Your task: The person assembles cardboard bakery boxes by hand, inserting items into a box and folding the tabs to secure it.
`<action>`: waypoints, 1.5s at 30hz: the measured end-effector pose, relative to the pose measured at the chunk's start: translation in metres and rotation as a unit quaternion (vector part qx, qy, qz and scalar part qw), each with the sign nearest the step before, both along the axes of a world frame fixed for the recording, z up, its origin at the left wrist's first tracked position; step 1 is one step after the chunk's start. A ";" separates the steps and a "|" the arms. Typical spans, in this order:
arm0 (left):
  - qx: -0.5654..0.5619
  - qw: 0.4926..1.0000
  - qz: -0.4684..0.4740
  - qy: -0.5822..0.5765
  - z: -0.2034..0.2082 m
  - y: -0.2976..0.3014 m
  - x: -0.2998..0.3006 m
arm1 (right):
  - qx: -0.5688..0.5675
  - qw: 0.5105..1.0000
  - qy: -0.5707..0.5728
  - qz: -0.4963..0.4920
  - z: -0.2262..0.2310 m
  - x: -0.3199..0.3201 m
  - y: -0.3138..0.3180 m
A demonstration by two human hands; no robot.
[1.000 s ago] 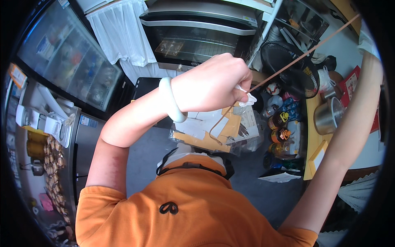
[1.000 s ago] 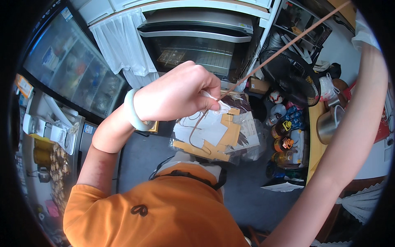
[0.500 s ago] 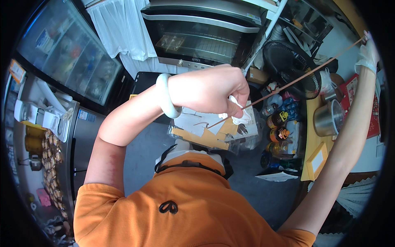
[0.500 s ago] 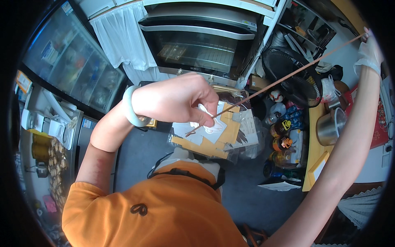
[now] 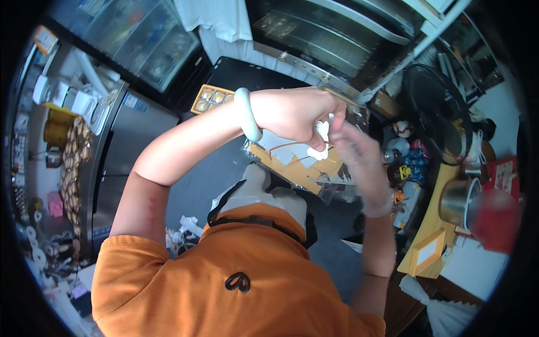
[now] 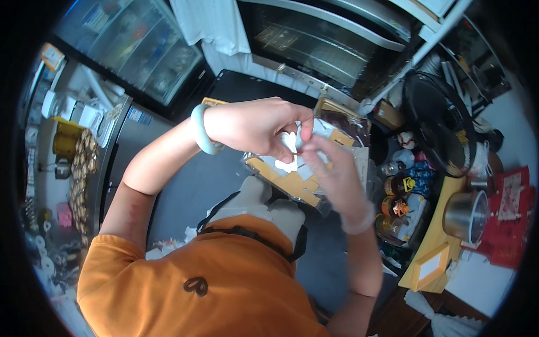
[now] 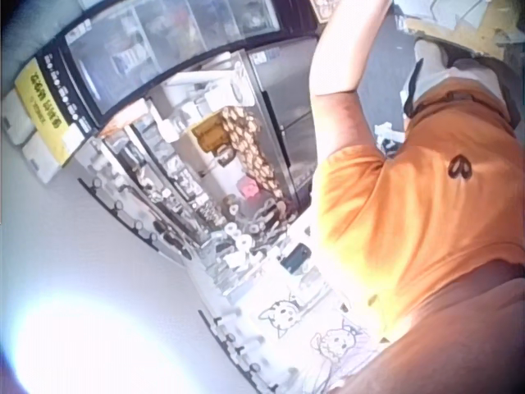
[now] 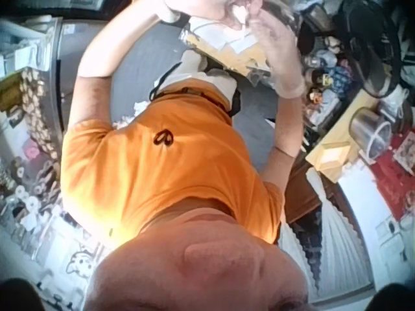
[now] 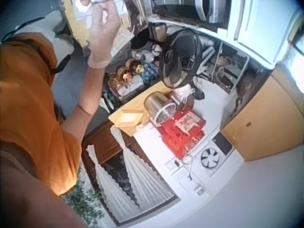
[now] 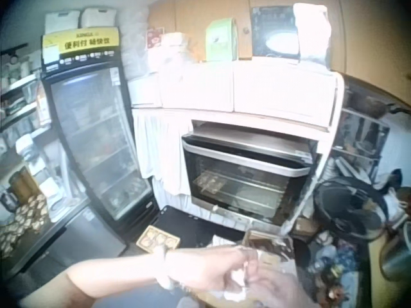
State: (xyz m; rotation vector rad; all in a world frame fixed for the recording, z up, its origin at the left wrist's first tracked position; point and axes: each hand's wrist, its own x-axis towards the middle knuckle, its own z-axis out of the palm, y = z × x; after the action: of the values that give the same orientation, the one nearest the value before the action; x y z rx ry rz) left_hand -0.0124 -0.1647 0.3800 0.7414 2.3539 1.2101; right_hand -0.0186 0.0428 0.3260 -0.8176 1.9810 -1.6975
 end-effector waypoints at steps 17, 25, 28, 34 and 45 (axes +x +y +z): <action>0.363 0.868 0.187 -0.284 -0.156 -0.168 -0.036 | -0.185 0.903 -0.360 -0.147 -0.111 -0.020 -0.181; 0.061 0.932 0.355 0.039 -0.195 -0.266 -0.126 | -0.103 0.929 -0.236 -0.266 -0.165 -0.103 -0.319; 0.185 0.913 0.337 -0.136 -0.224 -0.300 -0.146 | -0.131 0.937 -0.203 -0.253 -0.206 -0.128 -0.359; 0.197 0.902 0.356 -0.145 -0.315 -0.342 -0.177 | -0.044 0.947 -0.237 -0.211 -0.289 -0.150 -0.389; 0.178 0.828 0.501 -0.180 -0.498 -0.415 -0.202 | 0.278 0.883 -0.315 -0.211 -0.415 -0.049 -0.305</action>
State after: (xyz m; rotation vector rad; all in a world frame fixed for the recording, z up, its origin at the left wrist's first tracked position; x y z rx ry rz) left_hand -0.2140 -0.5800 -0.1182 -0.7459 2.1812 1.9873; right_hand -0.0674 -0.2623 -0.0892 0.3582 2.0500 -1.2245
